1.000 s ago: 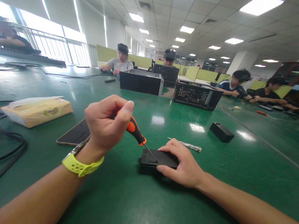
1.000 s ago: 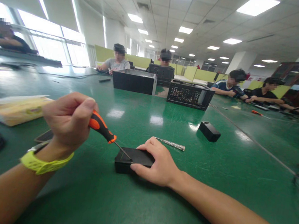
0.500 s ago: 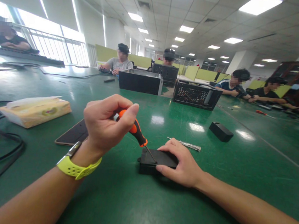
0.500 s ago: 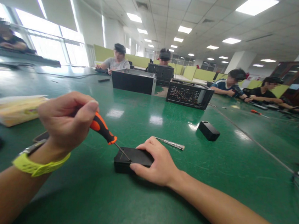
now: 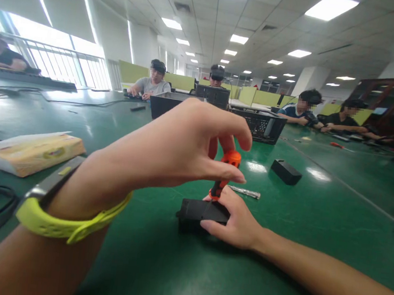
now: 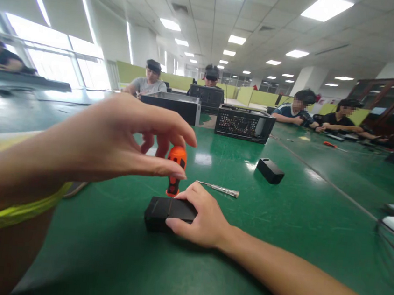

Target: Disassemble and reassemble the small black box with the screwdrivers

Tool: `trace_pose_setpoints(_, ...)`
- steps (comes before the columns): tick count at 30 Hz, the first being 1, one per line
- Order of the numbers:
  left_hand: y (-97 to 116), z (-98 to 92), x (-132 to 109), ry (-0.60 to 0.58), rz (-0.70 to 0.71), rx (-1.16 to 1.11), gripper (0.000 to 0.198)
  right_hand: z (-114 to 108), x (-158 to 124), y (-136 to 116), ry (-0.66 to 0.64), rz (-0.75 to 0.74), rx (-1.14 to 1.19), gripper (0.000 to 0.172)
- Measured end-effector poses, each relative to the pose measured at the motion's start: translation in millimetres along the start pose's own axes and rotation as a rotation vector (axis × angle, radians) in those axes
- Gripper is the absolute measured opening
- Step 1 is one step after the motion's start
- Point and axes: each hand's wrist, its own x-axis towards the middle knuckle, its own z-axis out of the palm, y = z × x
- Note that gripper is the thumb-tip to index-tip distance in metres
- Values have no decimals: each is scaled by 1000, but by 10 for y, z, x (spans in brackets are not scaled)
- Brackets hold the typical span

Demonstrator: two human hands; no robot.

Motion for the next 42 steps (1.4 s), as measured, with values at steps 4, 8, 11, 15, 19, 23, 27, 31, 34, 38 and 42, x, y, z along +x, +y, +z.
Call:
trace_pose_setpoints(4, -122, -28, -25, -83, -54, -116, 22, 1, 4, -7, -9, -2, 2, 31)
trace_pose_setpoints(8, -230, -39, -44, -39, -80, -9, 28, 12, 6, -29, -12, -10, 15, 28)
trace_pose_setpoints(11, -246, -1, -44, -13, -120, 56, 35, 17, 6, -43, -29, -2, 31, 28)
trace_pose_setpoints(15, -222, 46, -36, 19, -90, 13, 22, 18, 1, -42, -33, 9, 44, 29)
trace_pose_setpoints(19, -196, -8, -51, -17, -45, -30, 15, 21, -3, -38, -37, 8, 44, 30)
trace_pose_setpoints(23, -189, -118, -96, -93, -7, -76, 20, 23, 0, -47, -34, 10, 44, 29)
trace_pose_setpoints(27, -191, -154, -131, -112, 15, -110, 23, 31, 0, -51, -28, 28, 26, 30)
trace_pose_setpoints(31, -169, -87, -119, -96, -7, -141, 19, 40, -3, -37, -19, 14, 14, 32)
trace_pose_setpoints(34, -154, -16, -91, -77, -21, -162, 18, 38, 0, -30, 0, 0, 11, 32)
trace_pose_setpoints(38, -184, 37, -67, -24, -14, -107, 21, 22, 6, -40, 9, -20, 21, 32)
trace_pose_setpoints(42, -230, 42, -60, 12, 46, -12, 24, 15, 9, -50, 16, -39, 16, 33)
